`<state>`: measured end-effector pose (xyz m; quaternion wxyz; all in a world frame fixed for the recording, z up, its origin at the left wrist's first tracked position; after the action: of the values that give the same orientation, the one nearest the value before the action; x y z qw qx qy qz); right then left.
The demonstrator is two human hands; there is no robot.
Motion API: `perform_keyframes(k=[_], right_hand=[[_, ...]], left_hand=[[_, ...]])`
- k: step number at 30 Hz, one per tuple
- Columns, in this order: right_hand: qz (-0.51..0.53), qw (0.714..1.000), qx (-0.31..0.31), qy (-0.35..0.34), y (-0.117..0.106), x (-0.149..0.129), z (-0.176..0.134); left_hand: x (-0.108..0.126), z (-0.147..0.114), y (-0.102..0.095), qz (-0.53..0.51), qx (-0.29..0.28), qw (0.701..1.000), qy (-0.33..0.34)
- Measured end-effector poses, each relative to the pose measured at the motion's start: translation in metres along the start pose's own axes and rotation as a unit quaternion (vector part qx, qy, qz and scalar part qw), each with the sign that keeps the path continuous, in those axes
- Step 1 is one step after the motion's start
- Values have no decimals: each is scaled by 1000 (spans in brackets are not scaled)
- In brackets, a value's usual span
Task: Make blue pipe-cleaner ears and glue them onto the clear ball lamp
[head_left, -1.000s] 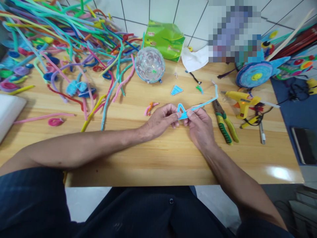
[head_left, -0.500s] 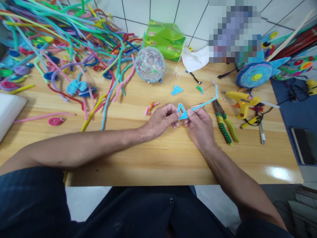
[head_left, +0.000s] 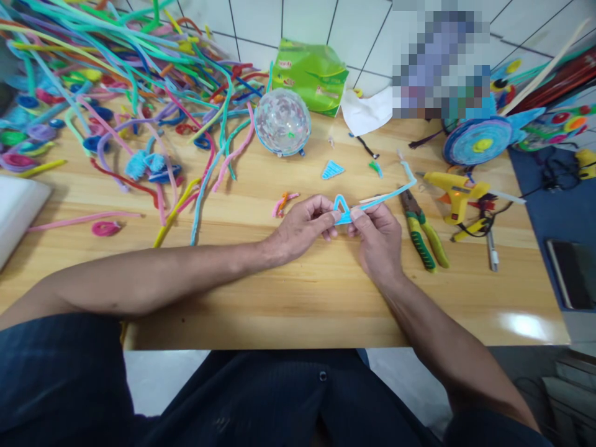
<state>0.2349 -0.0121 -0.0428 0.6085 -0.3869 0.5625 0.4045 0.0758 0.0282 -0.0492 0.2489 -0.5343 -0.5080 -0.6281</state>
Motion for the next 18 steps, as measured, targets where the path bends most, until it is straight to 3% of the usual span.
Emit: perform_keyframes(k=[18], right_hand=[[4,1000,-6,15,4,-1,-1]], left_hand=[[-3,0,-2,2,-6,1000,22]])
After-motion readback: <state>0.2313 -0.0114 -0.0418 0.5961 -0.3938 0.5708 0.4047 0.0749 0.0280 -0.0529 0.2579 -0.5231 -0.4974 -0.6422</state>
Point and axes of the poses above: each hand's wrist, its own z-axis towards the middle knuckle, its own y-axis out of the palm, x = y × z, the point moved 5 cm from there along z, towards the middle knuckle, and after that the axes turned 7 degrees about x, right-handed, at the moved point
